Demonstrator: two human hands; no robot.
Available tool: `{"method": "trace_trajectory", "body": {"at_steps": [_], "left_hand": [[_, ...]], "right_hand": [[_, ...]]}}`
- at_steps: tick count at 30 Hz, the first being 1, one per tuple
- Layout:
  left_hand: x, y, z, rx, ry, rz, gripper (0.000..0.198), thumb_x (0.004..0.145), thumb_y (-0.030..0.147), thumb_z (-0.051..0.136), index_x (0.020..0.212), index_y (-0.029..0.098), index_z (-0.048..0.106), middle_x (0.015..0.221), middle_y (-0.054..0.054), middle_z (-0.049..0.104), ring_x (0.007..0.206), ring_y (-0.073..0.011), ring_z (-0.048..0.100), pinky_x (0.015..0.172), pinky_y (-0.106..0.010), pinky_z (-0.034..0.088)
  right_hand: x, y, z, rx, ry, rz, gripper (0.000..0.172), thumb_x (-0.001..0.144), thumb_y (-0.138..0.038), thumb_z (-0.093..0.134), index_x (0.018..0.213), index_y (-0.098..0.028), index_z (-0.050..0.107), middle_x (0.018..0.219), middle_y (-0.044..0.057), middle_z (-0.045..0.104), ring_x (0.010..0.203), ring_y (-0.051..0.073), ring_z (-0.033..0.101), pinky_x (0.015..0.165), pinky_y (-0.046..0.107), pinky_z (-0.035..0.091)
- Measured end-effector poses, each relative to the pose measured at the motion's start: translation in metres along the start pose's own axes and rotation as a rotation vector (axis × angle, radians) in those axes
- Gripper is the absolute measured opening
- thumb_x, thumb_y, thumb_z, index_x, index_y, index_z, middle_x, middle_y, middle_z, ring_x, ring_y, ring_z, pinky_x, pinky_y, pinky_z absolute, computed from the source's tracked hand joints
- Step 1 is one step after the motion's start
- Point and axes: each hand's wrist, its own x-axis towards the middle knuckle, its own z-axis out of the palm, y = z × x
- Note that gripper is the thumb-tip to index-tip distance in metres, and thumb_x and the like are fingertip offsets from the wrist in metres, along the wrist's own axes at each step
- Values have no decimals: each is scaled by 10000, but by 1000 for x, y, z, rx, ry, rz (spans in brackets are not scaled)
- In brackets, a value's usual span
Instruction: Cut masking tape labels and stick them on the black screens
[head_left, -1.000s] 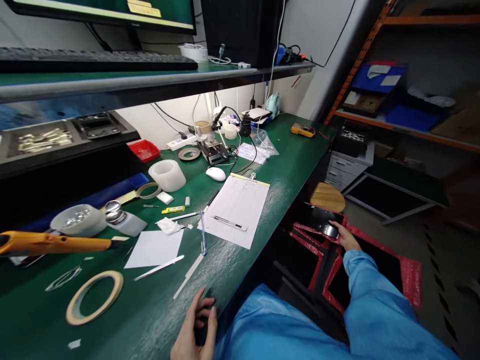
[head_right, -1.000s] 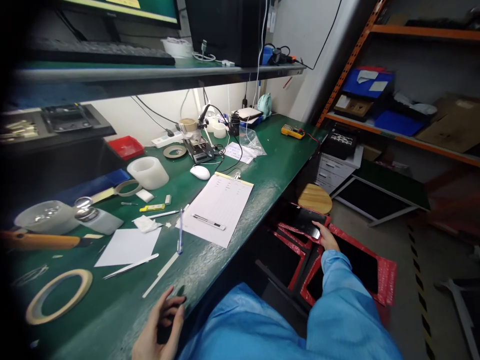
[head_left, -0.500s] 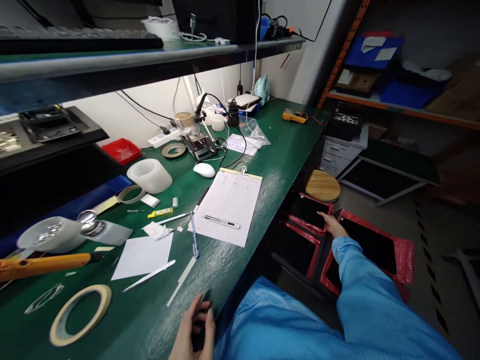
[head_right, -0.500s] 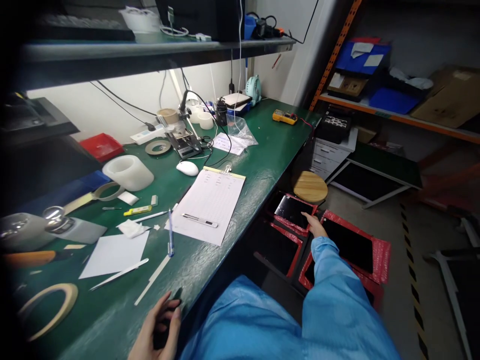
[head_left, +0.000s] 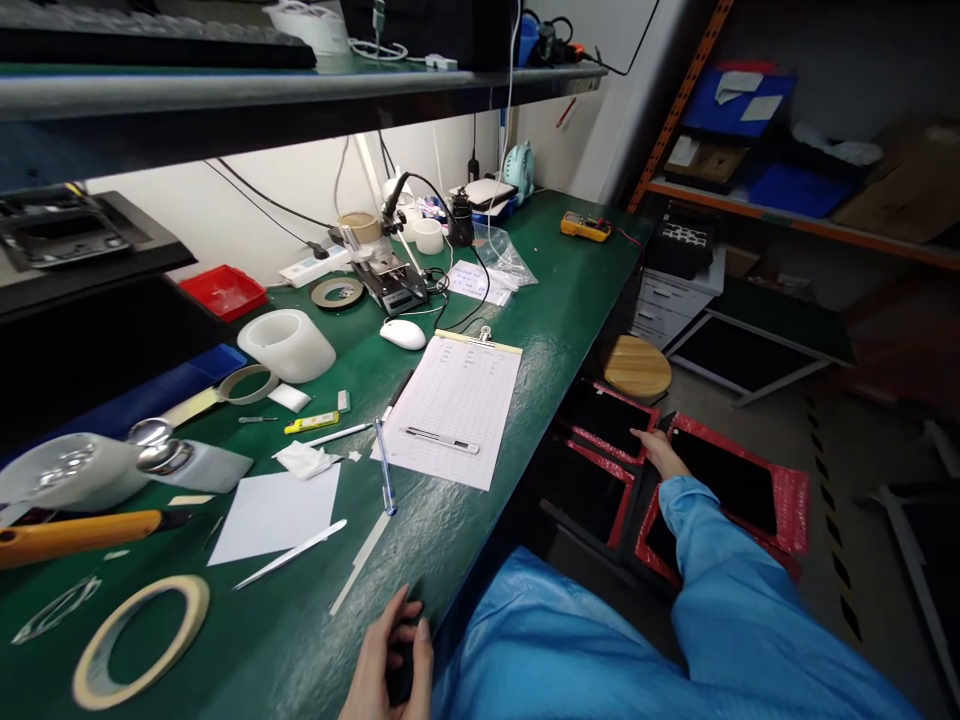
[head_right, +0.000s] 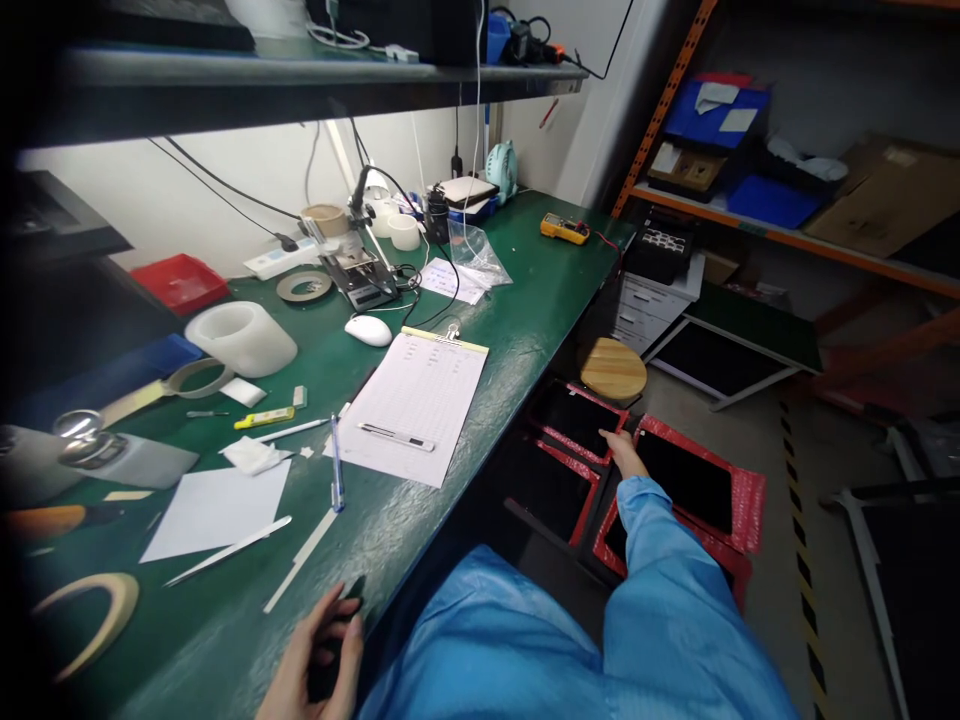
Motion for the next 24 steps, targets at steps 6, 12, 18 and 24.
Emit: {"method": "trace_trajectory", "body": {"at_steps": [6, 12, 18, 24], "left_hand": [[-1, 4, 1, -3, 16, -24, 562, 1126, 758, 623, 1303, 256, 806, 1083, -70, 874, 785, -205, 784, 670, -316, 609], [0, 7, 5, -7, 56, -3, 571, 1134, 759, 624, 1303, 252, 827, 1045, -47, 872, 755, -182, 774, 639, -288, 605], [2, 10, 7, -9, 100, 16, 492, 1156, 703, 623, 1257, 275, 845, 1003, -29, 876, 702, -173, 765, 583, -271, 589], [4, 10, 7, -31, 101, 85, 364, 1189, 538, 628, 1248, 268, 865, 975, -39, 876, 700, -172, 778, 593, -261, 596]], "right_hand": [[-5, -3, 23, -513, 155, -306, 567, 1104, -464, 824, 1596, -229, 668, 1707, 161, 603, 1498, 385, 641, 1236, 654, 582], [-31, 27, 49, -881, 115, -490, 603, 1104, -441, 820, 1645, -241, 644, 1795, 156, 532, 1612, 419, 548, 1328, 719, 477], [-42, 37, 59, -1061, 111, -488, 554, 1119, -469, 803, 1603, -231, 674, 1719, 155, 607, 1543, 395, 618, 1284, 690, 534], [-46, 30, 66, -1162, 127, -491, 641, 1126, -506, 780, 1689, -254, 607, 1816, 159, 512, 1620, 422, 543, 1329, 722, 473]]}}
